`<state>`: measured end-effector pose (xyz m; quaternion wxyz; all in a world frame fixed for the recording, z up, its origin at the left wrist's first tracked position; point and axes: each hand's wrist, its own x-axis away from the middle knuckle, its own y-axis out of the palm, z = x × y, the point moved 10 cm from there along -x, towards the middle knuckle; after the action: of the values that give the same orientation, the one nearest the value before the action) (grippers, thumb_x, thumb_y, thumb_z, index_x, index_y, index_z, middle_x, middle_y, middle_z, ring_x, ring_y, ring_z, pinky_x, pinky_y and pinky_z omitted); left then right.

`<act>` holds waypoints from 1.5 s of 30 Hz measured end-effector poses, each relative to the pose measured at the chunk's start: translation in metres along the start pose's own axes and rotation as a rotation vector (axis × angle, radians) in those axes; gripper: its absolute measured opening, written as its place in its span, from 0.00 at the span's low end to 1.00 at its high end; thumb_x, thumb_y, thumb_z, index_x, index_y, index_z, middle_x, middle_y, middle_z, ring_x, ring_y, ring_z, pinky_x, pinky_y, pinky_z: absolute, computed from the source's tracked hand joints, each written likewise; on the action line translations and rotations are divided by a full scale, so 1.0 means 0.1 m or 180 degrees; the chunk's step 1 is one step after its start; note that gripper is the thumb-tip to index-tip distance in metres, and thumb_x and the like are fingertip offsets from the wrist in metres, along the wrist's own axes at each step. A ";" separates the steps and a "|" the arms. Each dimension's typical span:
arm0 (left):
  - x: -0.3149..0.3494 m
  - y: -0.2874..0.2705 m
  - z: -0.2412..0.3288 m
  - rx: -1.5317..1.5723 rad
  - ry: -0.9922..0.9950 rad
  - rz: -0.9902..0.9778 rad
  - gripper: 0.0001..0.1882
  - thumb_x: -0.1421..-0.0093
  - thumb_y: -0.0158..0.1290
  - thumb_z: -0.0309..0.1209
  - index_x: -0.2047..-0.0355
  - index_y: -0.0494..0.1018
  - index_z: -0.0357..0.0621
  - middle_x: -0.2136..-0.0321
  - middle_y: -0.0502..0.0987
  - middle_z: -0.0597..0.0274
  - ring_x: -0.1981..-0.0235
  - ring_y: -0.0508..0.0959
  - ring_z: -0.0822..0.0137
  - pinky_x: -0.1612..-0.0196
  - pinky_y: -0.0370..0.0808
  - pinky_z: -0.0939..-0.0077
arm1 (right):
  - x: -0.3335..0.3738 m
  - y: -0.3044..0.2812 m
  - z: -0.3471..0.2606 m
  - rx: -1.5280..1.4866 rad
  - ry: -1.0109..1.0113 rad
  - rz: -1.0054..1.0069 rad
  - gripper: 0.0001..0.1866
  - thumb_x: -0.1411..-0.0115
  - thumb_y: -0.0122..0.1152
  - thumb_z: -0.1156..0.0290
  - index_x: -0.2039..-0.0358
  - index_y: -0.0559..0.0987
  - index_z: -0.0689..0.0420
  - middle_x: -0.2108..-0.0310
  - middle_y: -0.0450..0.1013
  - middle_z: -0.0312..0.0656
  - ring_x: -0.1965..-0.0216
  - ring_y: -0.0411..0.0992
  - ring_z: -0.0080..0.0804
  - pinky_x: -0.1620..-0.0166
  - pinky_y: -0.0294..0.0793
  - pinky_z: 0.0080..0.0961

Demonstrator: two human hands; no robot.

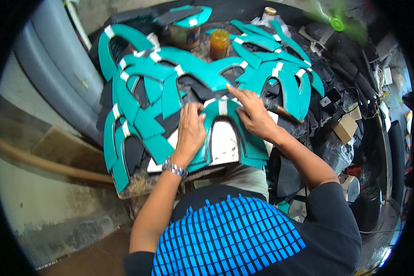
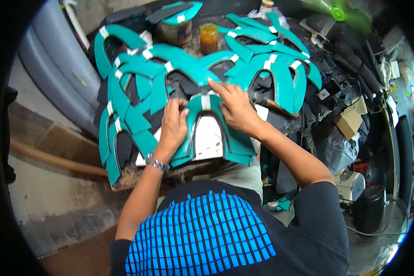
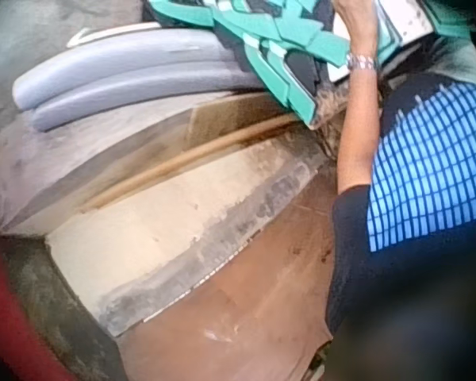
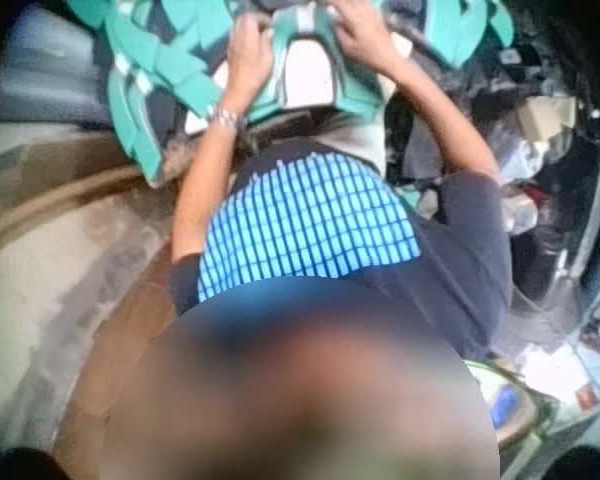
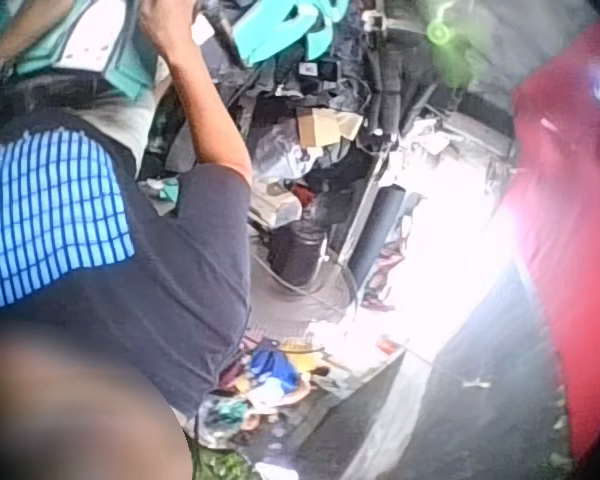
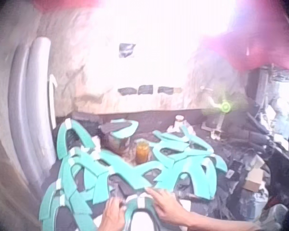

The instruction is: The person assembles teal and black shoe parts on a workbench, aligning and pressing pieces together. They use a hammer to tap parts into place and later use scissors to trim a white foam insert, fitting it into a teal shoe component.

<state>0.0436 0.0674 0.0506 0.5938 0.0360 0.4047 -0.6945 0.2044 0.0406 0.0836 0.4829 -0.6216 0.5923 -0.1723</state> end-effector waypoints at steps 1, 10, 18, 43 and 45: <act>0.00 0.01 0.01 0.0036 -0.0058 -0.0092 0.09 0.40 0.49 0.21 0.59 0.65 0.35 0.63 0.73 0.44 0.59 0.75 0.45 0.54 0.71 0.59 | -0.07 0.02 0.07 -0.0364 0.0069 -0.0065 0.38 0.44 0.55 0.79 0.32 0.59 0.48 0.56 0.72 0.53 0.54 0.69 0.54 0.50 0.68 0.45; -0.08 0.05 -0.06 0.0261 -0.0938 -0.0736 0.11 0.32 0.44 0.32 0.56 0.67 0.36 0.64 0.75 0.42 0.59 0.74 0.44 0.57 0.70 0.55 | -0.48 -0.85 0.94 -0.2349 0.0897 0.0694 0.30 0.47 0.60 0.82 0.42 0.72 0.51 0.68 0.70 0.32 0.65 0.71 0.22 0.58 0.72 0.21; 0.01 0.11 0.23 -0.0300 -0.0138 -0.0442 0.12 0.34 0.42 0.27 0.54 0.69 0.32 0.60 0.73 0.43 0.58 0.71 0.46 0.52 0.67 0.56 | -0.97 -1.78 2.75 -0.3187 0.1050 0.3762 0.29 0.49 0.60 0.88 0.44 0.69 0.63 0.73 0.70 0.32 0.72 0.67 0.19 0.66 0.67 0.18; 0.12 0.12 0.17 -0.0508 -0.0009 -0.0354 0.15 0.42 0.51 0.19 0.53 0.73 0.33 0.60 0.70 0.46 0.57 0.70 0.48 0.51 0.68 0.60 | -2.15 -0.32 1.36 0.1303 0.0364 0.0507 0.29 0.31 0.37 0.47 0.65 0.86 0.48 0.42 0.62 0.47 0.36 0.56 0.43 0.35 0.41 0.57; 0.11 0.13 0.16 -0.0535 -0.0036 -0.0394 0.15 0.42 0.51 0.20 0.53 0.74 0.34 0.60 0.70 0.46 0.57 0.69 0.48 0.51 0.68 0.59 | -2.16 -0.33 1.44 0.1390 0.0719 0.0420 0.28 0.31 0.37 0.47 0.64 0.86 0.45 0.42 0.63 0.45 0.37 0.56 0.42 0.35 0.42 0.56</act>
<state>0.0583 0.0494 0.0483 0.5530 -0.0429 0.4596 -0.6936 0.2850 0.2873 0.1190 0.5466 -0.4394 0.6305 -0.3326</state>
